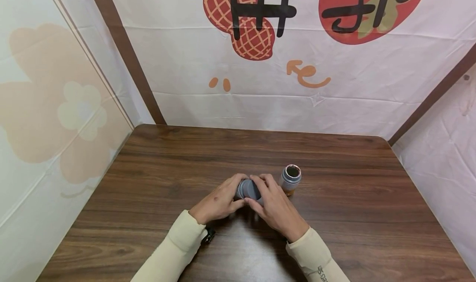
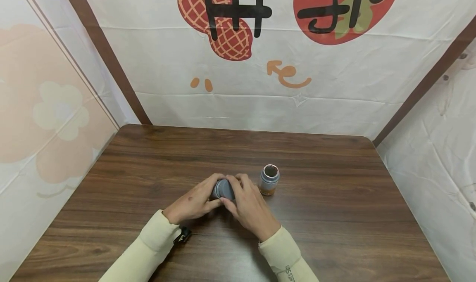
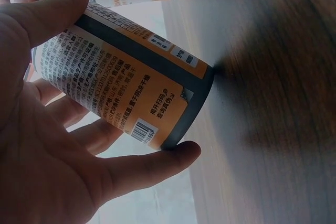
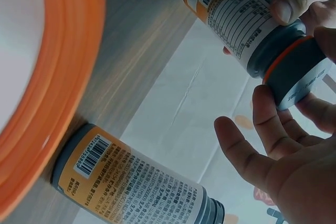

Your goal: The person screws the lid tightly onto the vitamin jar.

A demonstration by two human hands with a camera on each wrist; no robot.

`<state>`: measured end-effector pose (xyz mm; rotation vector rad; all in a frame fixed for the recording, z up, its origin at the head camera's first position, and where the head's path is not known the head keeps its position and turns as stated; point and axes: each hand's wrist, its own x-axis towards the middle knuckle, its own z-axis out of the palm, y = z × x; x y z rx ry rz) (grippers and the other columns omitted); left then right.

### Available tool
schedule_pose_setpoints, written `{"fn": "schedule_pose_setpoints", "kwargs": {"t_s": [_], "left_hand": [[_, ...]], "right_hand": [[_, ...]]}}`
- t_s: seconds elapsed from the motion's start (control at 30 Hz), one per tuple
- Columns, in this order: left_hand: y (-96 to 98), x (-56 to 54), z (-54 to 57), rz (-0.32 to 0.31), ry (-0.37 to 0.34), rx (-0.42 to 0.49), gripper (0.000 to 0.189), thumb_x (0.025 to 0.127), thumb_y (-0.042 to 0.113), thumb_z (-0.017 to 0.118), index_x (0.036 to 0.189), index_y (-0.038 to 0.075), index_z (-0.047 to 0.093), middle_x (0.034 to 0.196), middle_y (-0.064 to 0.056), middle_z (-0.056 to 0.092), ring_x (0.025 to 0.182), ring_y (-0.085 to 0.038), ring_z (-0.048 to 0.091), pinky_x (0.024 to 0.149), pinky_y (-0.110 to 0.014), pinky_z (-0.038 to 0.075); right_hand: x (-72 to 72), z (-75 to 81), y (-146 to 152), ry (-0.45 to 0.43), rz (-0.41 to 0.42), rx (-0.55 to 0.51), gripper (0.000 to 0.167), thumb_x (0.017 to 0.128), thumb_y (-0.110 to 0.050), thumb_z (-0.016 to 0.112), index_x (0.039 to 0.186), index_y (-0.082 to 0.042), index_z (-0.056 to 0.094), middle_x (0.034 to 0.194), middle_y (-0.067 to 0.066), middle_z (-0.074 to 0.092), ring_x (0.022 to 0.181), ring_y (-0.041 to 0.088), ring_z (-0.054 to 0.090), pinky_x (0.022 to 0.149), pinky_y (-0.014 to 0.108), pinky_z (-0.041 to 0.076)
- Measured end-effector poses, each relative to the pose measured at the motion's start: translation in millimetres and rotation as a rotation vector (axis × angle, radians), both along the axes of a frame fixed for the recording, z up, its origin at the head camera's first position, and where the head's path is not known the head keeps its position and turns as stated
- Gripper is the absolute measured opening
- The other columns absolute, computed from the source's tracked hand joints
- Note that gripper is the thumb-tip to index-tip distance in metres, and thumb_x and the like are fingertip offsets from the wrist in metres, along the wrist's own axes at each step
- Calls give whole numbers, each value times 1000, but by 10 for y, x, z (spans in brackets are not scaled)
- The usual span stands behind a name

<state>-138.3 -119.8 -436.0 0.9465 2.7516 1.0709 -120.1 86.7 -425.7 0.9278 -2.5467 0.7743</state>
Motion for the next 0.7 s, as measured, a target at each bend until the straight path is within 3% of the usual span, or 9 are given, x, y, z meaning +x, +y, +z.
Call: {"fn": "schedule_pose_setpoints", "kwargs": {"t_s": [0.7], "left_hand": [[6, 0, 14, -1, -4, 2, 55, 91, 11, 75, 136, 9, 43, 129, -8, 54, 115, -19, 54, 93, -41, 49]], "right_hand": [[-11, 9, 10, 21, 22, 22, 61, 88, -21, 79, 138, 2, 53, 124, 15, 53, 98, 27, 61, 85, 44, 52]]}}
